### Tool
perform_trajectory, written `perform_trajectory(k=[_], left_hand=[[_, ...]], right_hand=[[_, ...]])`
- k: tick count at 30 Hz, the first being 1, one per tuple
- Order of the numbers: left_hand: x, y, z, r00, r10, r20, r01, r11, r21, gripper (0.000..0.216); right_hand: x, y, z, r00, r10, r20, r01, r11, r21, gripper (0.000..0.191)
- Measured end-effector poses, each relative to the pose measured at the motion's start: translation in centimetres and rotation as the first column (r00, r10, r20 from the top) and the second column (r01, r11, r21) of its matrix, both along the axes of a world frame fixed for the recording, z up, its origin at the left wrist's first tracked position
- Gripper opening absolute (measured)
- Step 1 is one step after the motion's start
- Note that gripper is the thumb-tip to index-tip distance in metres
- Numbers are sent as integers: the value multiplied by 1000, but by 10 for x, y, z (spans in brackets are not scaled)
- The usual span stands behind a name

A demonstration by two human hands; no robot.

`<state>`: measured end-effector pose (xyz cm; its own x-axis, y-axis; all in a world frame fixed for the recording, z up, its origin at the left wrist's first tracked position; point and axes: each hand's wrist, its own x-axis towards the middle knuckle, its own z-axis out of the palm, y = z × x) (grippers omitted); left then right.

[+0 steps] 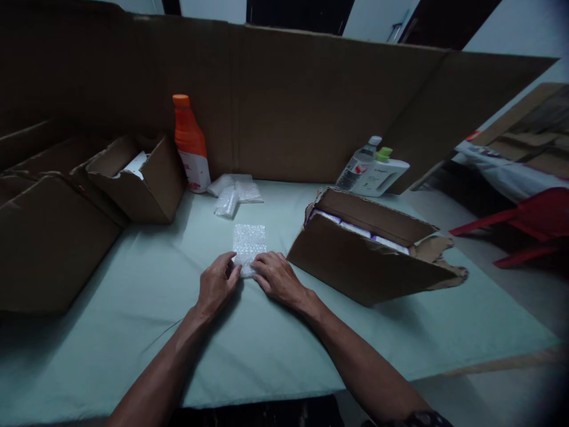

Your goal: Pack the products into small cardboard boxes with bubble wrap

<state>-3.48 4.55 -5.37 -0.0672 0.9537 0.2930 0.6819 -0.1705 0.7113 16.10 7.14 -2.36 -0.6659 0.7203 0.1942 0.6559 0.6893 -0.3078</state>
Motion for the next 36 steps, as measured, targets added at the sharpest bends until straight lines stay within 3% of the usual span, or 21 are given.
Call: perform_trajectory(k=[4, 7, 9, 11, 15, 17, 20, 22, 26, 31, 33, 36], left_hand=[[-1, -4, 6, 989, -135, -55, 141, 982, 125, 38], [-1, -6, 4, 960, -259, -107, 271, 956, 113, 31], [-2, -6, 0, 962, -257, -95, 265, 961, 78, 29], [-2, -4, -2, 971, -227, -75, 231, 971, 57, 32], [-3, -1, -5, 986, -164, -35, 165, 986, 28, 34], [-3, 0, -6, 990, -138, -24, 139, 990, 28, 34], [-2, 1, -6, 993, -115, -25, 117, 991, 59, 35], [-3, 0, -3, 992, -119, -33, 121, 989, 88, 37], [-5, -3, 3, 982, -179, -61, 186, 975, 122, 36], [-6, -5, 2, 967, -240, -80, 246, 966, 74, 25], [-6, -4, -1, 973, -218, -72, 222, 973, 57, 25], [-5, -1, -4, 980, -186, -65, 189, 981, 50, 25]], right_hand=[[1, 4, -6, 998, -24, -65, 21, 999, -44, 12], [4, 5, -2, 989, -20, -149, -6, 986, -168, 15], [5, 5, 0, 982, -18, -190, -30, 969, -244, 17], [4, 5, 2, 969, -58, -239, 1, 972, -233, 17], [3, 3, 6, 943, -122, -310, 131, 991, 10, 19], [4, 2, 7, 964, -68, -258, 92, 993, 79, 19], [3, 2, 2, 994, 20, -109, -16, 999, 41, 21], [2, 4, -3, 998, 22, -62, -21, 1000, 14, 19], [4, 8, -5, 996, 15, -84, -16, 1000, -12, 10], [10, 10, 4, 992, 8, -124, -35, 976, -216, 13], [10, 9, 5, 990, -48, -131, 22, 981, -195, 12], [7, 5, 5, 988, -77, -137, 69, 996, -60, 17]])
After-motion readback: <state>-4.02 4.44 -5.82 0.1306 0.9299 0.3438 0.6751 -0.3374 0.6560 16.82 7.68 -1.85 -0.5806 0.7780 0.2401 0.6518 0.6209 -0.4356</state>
